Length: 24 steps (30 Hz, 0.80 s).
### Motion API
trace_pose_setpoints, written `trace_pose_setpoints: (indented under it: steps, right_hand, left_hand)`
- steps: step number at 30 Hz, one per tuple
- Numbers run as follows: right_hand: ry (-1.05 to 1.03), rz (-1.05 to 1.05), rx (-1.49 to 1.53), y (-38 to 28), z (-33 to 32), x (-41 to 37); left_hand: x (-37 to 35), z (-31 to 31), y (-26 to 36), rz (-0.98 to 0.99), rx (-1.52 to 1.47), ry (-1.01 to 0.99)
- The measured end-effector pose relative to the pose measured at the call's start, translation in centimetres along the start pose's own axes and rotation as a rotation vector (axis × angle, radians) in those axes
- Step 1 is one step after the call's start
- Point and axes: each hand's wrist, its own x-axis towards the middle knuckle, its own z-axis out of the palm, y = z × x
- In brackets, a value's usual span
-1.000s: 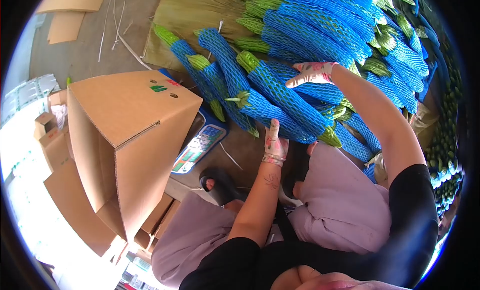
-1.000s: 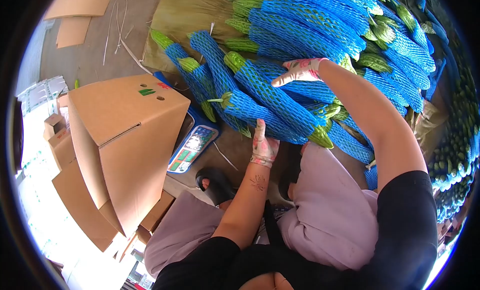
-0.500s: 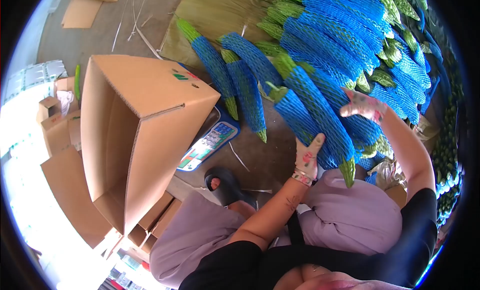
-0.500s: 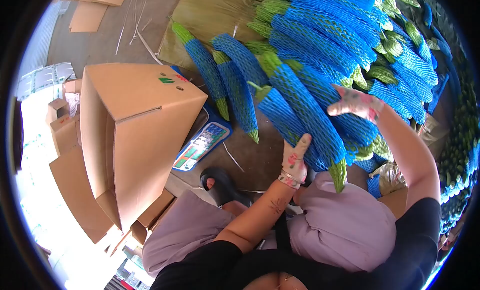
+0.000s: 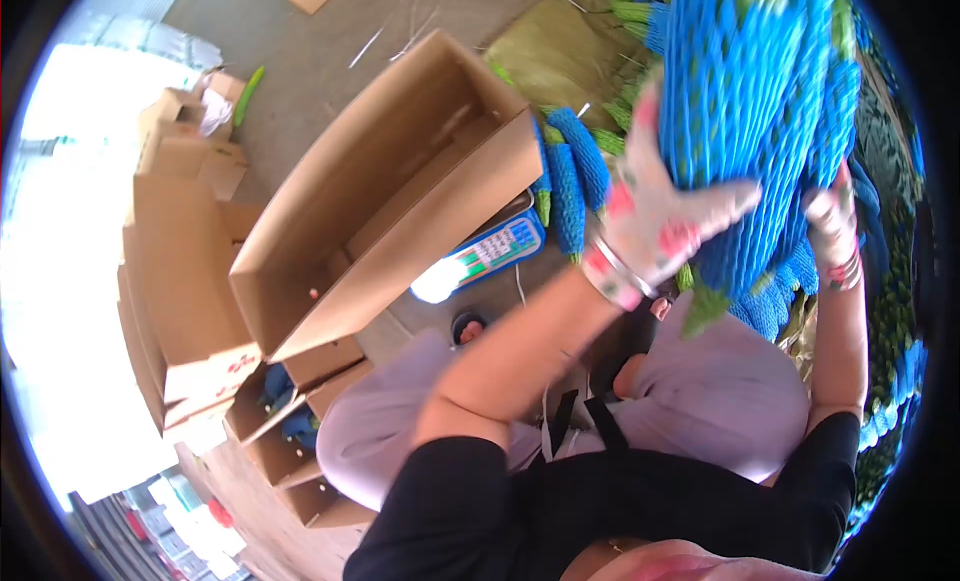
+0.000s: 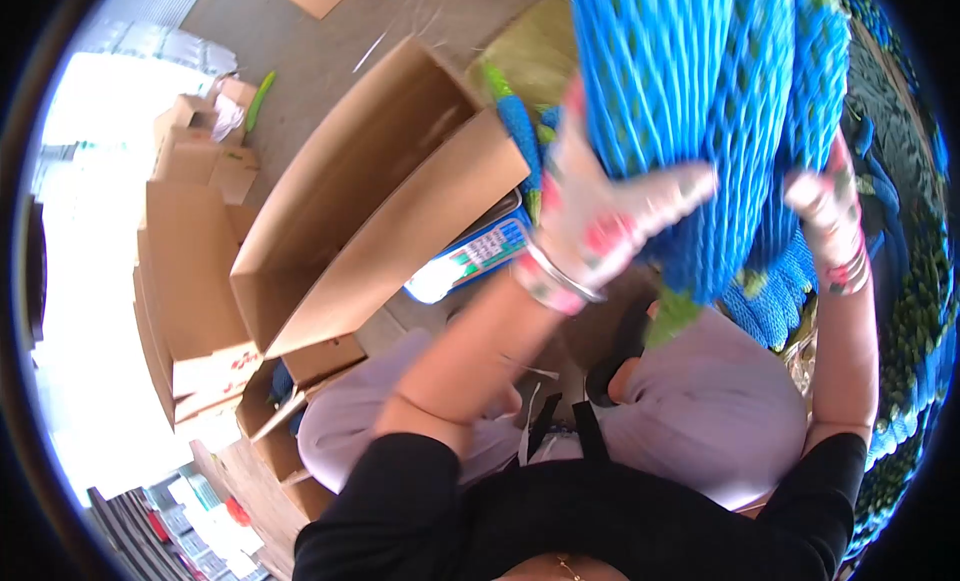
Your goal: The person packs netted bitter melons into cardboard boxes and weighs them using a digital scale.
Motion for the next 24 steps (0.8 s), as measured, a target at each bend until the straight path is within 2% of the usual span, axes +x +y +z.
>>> trace_pose_setpoints:
  steps: [1,3,5,6,7,8,9,10,11,12,13,14,15,18,20,21,22,24]
  right_hand:
    - [-0.023,-0.006,0.26,-3.0,2.5,1.0]
    - [-0.067,-0.014,0.353,-5.8,5.3,3.0]
    - [-0.14,-0.005,0.579,-7.9,12.0,4.2]
    - [-0.166,0.007,0.689,-8.4,15.8,4.4]
    - [-0.052,0.034,0.705,-7.3,19.0,5.1]
    - [-0.275,0.028,0.779,-8.9,23.0,4.9]
    - [-0.244,-0.001,0.884,-8.1,26.5,4.8]
    - [-0.256,0.06,0.887,-8.3,29.7,4.3]
    - [-0.241,0.139,1.138,-8.0,33.2,4.1]
    - [-0.185,0.129,1.154,-7.5,35.7,3.5]
    - [-0.166,0.176,1.176,-7.0,37.8,2.9]
    - [-0.129,0.336,1.279,-5.6,40.3,2.9]
    - [-0.149,0.351,1.363,-4.7,42.4,2.6]
    - [-0.105,0.407,1.274,-0.7,46.1,2.0]
    - [-0.136,0.553,1.22,2.5,47.6,1.1]
    - [-0.15,0.748,1.293,2.2,46.9,1.1]
    - [-0.131,0.685,1.153,0.9,46.9,1.2]
    - [-0.176,0.873,1.091,2.2,47.3,1.7]
  left_hand:
    - [0.9,-1.3,3.7,0.025,0.008,-0.085]
    - [3.1,-4.2,12.2,-0.003,-0.116,-0.445]
    - [3.5,-6.3,20.6,-0.076,0.013,-0.657]
    - [3.3,-8.1,23.2,-0.12,0.175,-0.605]
    - [3.1,-9.8,25.8,-0.172,0.333,-0.562]
    - [2.9,-11.5,27.2,-0.222,0.43,-0.511]
    - [2.7,-13.2,28.7,-0.276,0.523,-0.463]
    - [2.8,-15.7,29.6,-0.346,0.627,-0.426]
    - [2.9,-18.2,30.6,-0.42,0.728,-0.393]
    - [3.8,-22.1,30.5,-0.539,0.805,-0.392]
    - [3.7,-23.9,30.0,-0.583,0.841,-0.473]
    - [3.2,-24.8,29.8,-0.694,0.793,-0.451]
    - [2.6,-26.8,29.1,-0.775,0.741,-0.426]
    - [2.1,-33.5,25.2,-0.978,0.687,-0.366]
    - [1.3,-35.9,23.7,-1.066,0.621,-0.3]
    - [1.2,-36.8,22.9,-1.097,0.547,-0.306]
    - [0.9,-37.4,22.3,-1.096,0.529,-0.308]
    - [0.6,-38.3,20.5,-1.048,0.701,-0.413]
